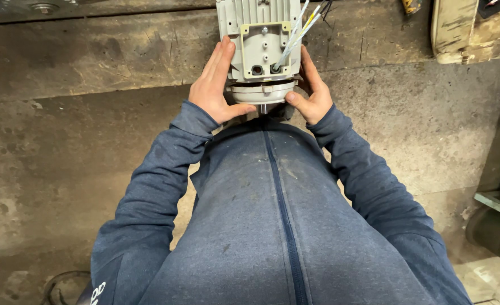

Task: The person assembles an electric motor by first tapping the housing with a hammer, then attaching a circular metal cover to the end of the motor shaft. They secure the cover by inserting and tightening several bolts by hand.

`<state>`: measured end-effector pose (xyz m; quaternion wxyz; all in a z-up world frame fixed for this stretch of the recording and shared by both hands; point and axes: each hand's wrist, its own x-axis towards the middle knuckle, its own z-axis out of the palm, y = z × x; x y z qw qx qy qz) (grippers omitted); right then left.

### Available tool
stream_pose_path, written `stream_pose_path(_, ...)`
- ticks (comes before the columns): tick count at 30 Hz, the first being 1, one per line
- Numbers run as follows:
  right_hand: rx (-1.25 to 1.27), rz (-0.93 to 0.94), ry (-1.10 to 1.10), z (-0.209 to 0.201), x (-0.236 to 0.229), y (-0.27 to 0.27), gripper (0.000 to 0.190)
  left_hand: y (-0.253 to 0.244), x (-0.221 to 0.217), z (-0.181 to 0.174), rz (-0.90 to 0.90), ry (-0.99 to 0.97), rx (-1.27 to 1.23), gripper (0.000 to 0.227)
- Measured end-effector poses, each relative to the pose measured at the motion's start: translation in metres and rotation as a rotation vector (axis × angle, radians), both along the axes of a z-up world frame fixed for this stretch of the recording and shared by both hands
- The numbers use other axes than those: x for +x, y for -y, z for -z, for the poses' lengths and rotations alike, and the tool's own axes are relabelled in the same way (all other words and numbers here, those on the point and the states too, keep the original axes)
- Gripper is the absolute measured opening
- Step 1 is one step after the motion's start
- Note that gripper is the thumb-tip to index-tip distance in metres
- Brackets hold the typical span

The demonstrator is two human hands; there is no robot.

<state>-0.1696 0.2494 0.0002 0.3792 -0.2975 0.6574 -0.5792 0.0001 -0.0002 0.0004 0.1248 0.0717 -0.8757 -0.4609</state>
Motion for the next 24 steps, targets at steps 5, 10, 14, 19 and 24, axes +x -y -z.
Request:
stream_pose_path(5, 0.002, 0.011, -0.001, 0.000, 0.001, -0.001, 0.098, -0.001, 0.000, 0.000, 0.005, -0.005, 0.009, 0.130)
stream_pose_path(10, 0.008, 0.034, -0.012, 0.006, 0.000, -0.002, 0.099, -0.002, -0.002, 0.002, -0.009, -0.028, 0.001, 0.128)
stream_pose_path(14, 0.018, 0.071, -0.088, 0.002, -0.005, -0.005, 0.098, -0.003, -0.005, 0.002, 0.024, -0.053, 0.012, 0.127)
stream_pose_path(19, 0.048, 0.040, -0.069, -0.012, -0.027, -0.009, 0.081, -0.002, -0.009, -0.001, 0.015, -0.049, -0.012, 0.127)
stream_pose_path(24, 0.166, 0.280, -0.241, -0.004, -0.095, -0.025, 0.062, -0.006, -0.009, -0.006, -0.020, -0.004, -0.005, 0.128)
